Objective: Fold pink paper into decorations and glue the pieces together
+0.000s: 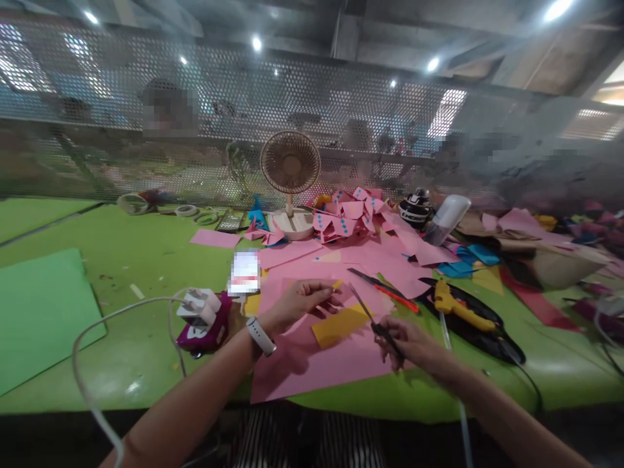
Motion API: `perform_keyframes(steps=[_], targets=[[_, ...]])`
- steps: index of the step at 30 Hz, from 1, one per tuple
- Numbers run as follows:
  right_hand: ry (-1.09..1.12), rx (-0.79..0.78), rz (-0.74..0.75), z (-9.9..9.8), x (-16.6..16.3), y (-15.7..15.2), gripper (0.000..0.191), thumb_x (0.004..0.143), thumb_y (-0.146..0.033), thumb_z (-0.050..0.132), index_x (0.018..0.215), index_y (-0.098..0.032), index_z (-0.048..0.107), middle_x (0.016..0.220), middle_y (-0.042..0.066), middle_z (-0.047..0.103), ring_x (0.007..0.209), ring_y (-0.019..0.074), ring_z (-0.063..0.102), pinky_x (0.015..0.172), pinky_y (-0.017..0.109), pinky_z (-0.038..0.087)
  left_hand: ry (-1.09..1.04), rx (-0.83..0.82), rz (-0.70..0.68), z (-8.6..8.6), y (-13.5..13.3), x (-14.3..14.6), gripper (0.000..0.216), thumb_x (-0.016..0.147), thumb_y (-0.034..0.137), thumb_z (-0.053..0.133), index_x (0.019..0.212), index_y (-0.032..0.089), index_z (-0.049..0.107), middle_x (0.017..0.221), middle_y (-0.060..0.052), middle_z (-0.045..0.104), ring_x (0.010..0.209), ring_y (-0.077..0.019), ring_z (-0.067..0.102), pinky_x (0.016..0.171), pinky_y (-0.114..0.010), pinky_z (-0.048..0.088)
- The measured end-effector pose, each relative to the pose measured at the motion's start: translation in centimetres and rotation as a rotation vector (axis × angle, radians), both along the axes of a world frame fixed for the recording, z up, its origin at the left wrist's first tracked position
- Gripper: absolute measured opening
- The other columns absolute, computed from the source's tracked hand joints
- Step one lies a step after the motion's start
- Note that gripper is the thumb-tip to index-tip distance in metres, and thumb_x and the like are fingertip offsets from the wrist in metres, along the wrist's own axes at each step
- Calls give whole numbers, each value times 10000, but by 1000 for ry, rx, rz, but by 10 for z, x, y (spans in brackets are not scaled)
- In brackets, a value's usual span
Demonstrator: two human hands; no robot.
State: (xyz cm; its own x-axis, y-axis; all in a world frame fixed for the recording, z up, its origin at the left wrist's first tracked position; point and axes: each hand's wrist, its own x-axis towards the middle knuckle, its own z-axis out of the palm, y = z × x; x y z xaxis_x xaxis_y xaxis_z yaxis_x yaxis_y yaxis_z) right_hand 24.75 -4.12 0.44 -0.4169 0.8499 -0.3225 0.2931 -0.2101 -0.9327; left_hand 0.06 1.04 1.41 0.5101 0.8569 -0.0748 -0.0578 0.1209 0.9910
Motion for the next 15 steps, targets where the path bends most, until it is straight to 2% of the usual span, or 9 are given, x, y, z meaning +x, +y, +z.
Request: perform_keyframes(steps=[3,8,15], targets=[[14,19,5,-2,-9,-2,493,627,-586,663,806,-169,471,583,-43,551,416,56,480,398,183,418,-13,6,-4,0,-3,3,371,795,444,583,1002,141,637,912,-105,686,710,-134,630,624,-246,470],[5,5,29,-4,-12,1,462,663,-568,646,801,-165,466,579,-44,537,402,46,448,375,172,393,-3,2,-22,-2,-4,5,359,763,437,625,933,123,659,798,-83,692,616,-109,609,614,-239,474],[64,12,55,-10,-9,-2,410,685,-520,656,804,-170,479,610,-50,500,461,53,480,362,144,354,2,-69,-37,2,-7,7,417,716,420,676,1015,130,651,739,-66,691,573,-103,601,591,-235,483]])
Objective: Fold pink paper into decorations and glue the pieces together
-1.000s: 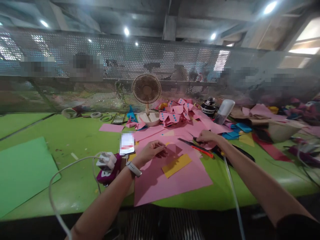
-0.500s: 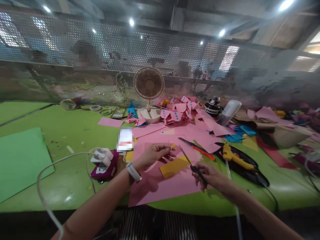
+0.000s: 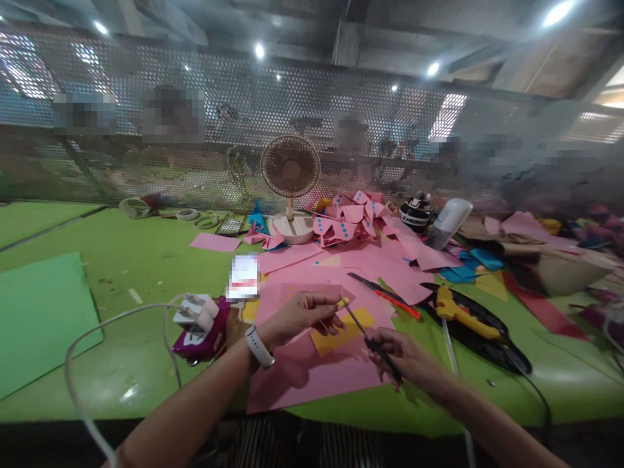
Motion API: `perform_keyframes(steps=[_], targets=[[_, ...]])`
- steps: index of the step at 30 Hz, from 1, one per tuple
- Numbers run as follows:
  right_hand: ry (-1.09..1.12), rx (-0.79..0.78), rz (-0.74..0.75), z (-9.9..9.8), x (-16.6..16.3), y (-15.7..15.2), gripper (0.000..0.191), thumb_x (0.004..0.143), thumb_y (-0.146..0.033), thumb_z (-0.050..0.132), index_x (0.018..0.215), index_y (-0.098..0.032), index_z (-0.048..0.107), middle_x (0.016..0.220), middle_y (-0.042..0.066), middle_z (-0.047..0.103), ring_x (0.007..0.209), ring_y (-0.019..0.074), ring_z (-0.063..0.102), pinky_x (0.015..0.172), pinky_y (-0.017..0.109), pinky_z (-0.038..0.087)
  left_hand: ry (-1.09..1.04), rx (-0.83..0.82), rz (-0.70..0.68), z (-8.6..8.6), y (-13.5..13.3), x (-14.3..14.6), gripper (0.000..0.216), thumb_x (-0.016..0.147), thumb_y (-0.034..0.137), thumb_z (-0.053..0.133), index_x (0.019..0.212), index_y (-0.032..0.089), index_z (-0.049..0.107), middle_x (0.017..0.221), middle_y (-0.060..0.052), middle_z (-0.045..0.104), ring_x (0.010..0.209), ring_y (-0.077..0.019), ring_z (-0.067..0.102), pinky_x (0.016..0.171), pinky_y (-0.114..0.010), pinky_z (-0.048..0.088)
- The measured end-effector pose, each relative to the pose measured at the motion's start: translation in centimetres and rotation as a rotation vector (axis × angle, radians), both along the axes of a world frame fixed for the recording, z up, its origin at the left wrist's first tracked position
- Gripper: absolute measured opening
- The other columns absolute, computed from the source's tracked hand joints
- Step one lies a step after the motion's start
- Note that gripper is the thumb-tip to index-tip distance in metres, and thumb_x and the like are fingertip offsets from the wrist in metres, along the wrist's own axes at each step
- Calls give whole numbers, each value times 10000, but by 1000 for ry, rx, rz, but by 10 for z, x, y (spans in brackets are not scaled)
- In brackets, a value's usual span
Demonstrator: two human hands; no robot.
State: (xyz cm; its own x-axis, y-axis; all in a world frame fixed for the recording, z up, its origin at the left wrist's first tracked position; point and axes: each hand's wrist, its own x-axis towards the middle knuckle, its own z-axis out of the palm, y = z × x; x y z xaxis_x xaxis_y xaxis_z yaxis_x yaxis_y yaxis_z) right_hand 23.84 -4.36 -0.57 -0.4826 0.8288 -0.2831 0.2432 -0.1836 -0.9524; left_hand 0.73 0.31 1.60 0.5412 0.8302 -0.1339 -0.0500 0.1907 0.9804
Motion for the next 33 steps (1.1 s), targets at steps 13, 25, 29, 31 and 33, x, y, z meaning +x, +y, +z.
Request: perform_keyframes(steps=[13,25,29,31,33], targets=[[-9,-5,-78,-6,0,-7,437,681,-553,641,835,-158,534,604,-40,496,440,48,448,311,127,263,3,-11,-13,1,-3,2,410,750,367,660,1075,121,616,768,-84,704,619,-112,621,604,-230,471],[71,2,-128,0,-5,-11,405,600,-492,736,728,-167,533,572,-62,430,478,54,394,426,171,370,11,-4,-27,0,-3,2,409,751,367,655,1075,121,614,763,-84,700,636,-124,628,606,-234,464],[87,6,-130,-2,-5,-12,402,607,-481,737,722,-161,522,580,-63,421,493,51,378,432,165,357,20,6,-32,-1,-2,2,433,743,382,659,1081,116,610,761,-80,698,638,-124,623,617,-239,464],[89,6,-131,-2,-5,-13,404,611,-484,734,719,-161,517,577,-65,416,491,49,370,430,165,350,28,6,-38,-1,-2,3,443,743,390,657,1083,111,607,767,-85,699,638,-127,622,619,-243,464],[83,3,-130,-2,-5,-13,406,617,-494,725,724,-162,517,577,-66,416,487,48,368,428,165,346,26,4,-43,-2,-2,3,446,747,389,653,1090,107,602,777,-92,701,648,-130,624,627,-246,464]])
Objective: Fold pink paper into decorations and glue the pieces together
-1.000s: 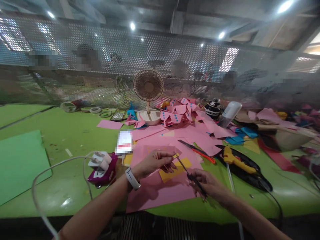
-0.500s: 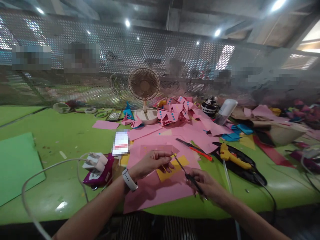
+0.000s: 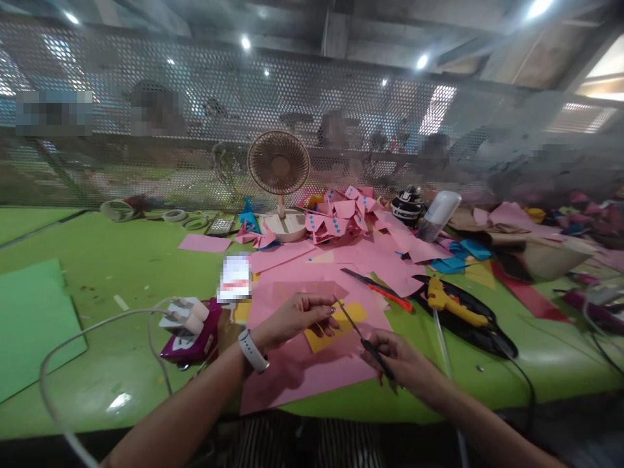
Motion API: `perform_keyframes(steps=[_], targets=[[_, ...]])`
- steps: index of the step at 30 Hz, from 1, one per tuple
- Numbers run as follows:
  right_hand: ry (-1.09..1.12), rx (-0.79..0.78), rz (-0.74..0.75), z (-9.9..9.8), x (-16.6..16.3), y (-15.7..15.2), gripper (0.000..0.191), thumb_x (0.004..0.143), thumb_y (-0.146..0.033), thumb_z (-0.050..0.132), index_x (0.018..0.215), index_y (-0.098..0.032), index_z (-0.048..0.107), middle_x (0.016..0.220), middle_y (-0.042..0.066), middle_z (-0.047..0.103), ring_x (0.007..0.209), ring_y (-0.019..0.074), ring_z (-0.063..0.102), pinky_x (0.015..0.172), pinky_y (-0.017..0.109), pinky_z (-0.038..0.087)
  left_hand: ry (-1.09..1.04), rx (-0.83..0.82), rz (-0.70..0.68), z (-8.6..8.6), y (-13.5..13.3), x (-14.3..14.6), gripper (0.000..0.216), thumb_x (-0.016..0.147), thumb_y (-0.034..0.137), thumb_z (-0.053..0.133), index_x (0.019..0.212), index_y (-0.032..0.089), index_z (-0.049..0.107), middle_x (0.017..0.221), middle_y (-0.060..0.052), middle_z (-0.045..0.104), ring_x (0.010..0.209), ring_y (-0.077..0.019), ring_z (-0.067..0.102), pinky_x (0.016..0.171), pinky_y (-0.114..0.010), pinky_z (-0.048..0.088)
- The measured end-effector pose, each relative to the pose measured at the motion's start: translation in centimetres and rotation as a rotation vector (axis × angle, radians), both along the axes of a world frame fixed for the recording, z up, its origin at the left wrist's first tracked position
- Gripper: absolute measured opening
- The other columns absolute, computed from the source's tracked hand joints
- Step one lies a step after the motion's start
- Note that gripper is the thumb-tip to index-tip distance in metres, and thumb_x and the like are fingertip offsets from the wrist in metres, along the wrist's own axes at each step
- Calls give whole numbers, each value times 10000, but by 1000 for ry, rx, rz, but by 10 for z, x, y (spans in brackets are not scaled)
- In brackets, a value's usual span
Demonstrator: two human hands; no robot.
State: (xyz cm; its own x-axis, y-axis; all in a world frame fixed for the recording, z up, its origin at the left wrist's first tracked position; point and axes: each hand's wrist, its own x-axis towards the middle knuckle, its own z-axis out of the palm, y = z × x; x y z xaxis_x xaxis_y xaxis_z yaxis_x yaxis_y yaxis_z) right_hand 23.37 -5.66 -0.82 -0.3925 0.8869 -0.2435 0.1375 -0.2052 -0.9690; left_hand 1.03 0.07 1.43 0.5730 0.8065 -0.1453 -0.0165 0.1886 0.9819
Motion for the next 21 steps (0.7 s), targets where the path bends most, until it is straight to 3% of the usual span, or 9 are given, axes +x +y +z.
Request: perform_keyframes(steps=[14,21], targets=[[-39,0,-30,4,-1,-5,504,552,-587,717,638,-185,426,531,-76,373,468,52,351,411,176,353,5,-8,-9,1,-3,1,419,765,387,637,1101,141,592,777,-82,700,662,-138,632,651,-266,473],[-127,16,2,-2,1,-4,493,577,-572,712,629,-182,415,532,-77,381,468,49,352,407,171,321,-78,-119,-13,0,-4,7,447,800,513,531,885,93,658,944,-153,678,815,-208,651,807,-360,476]])
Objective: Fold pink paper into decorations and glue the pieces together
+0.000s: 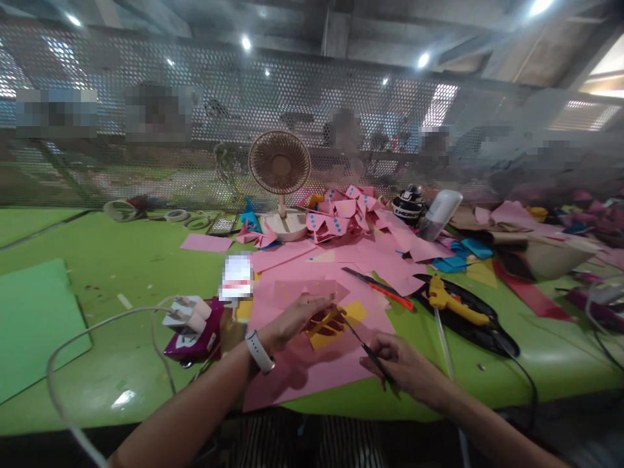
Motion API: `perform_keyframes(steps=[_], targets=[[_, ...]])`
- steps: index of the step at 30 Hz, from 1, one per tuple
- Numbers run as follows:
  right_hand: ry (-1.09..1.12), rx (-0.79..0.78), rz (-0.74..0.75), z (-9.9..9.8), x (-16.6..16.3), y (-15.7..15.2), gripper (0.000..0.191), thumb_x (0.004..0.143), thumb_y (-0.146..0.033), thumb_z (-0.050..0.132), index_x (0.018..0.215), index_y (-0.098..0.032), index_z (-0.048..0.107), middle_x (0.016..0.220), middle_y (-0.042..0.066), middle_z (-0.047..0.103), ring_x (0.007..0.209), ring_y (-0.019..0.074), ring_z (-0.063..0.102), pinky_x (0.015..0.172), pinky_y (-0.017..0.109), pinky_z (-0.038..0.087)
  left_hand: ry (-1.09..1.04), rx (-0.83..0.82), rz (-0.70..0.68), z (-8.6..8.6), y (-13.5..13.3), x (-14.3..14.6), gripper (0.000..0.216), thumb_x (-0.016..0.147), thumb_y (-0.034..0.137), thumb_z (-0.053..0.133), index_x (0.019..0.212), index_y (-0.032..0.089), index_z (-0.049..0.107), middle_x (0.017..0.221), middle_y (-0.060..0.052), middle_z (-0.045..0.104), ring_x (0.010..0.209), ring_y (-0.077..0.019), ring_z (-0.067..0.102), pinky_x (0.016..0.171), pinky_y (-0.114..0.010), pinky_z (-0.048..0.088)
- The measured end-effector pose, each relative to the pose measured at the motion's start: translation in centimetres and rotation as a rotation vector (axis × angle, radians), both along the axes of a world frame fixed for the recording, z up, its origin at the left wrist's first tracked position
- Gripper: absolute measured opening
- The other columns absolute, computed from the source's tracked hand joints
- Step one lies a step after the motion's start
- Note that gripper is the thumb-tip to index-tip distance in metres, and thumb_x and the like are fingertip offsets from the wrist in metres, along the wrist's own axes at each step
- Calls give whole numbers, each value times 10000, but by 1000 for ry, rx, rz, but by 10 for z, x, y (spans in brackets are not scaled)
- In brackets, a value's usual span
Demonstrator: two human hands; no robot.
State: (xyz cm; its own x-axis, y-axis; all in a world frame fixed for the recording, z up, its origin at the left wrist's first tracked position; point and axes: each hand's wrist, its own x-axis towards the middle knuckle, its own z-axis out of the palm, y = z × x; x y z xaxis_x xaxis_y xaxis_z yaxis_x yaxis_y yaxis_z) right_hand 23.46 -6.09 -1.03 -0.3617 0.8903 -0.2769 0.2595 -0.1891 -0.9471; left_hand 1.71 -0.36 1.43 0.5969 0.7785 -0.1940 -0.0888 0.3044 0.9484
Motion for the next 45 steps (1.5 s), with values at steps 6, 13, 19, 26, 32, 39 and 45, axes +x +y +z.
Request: perform_keyframes(steps=[6,13,19,26,32,39,45], targets=[[-39,7,56,-5,0,3,472,597,-544,714,627,-188,405,496,-91,374,426,46,340,389,174,308,19,-70,46,-6,2,2,398,727,488,637,800,96,633,773,-116,688,655,-168,652,691,-322,502],[-59,-4,63,-5,-4,3,458,589,-534,722,637,-186,428,482,-90,397,412,49,362,386,176,308,0,-127,71,-15,4,3,331,669,411,715,732,113,585,744,-102,694,652,-170,663,664,-299,509],[-66,-5,54,-4,-5,3,442,594,-498,732,636,-183,425,486,-92,394,422,45,350,387,171,293,-41,-122,91,-20,4,4,292,673,367,715,682,104,588,669,-91,684,645,-169,658,713,-326,503],[-94,19,48,0,-7,1,419,592,-456,743,625,-179,431,519,-73,432,454,50,370,410,176,303,-6,-50,120,-19,4,5,241,684,331,710,670,113,609,739,-85,689,712,-160,643,728,-292,471],[-248,49,24,3,11,12,415,597,-505,708,638,-190,441,487,-61,461,436,84,434,416,202,309,-58,145,302,-11,7,2,224,723,333,682,808,125,675,903,-85,680,894,-175,599,845,-301,419],[-877,520,16,14,50,32,220,709,-424,590,775,-215,619,760,13,636,681,166,571,556,248,343,-120,129,368,-10,7,2,197,728,342,682,764,148,687,733,-23,639,694,-104,535,679,-242,378],[-1122,546,68,18,56,45,341,664,-470,612,918,-244,637,960,48,616,798,211,584,585,258,328,-166,7,387,-11,7,3,226,672,348,728,807,167,717,837,-50,654,707,-103,520,659,-235,357]])
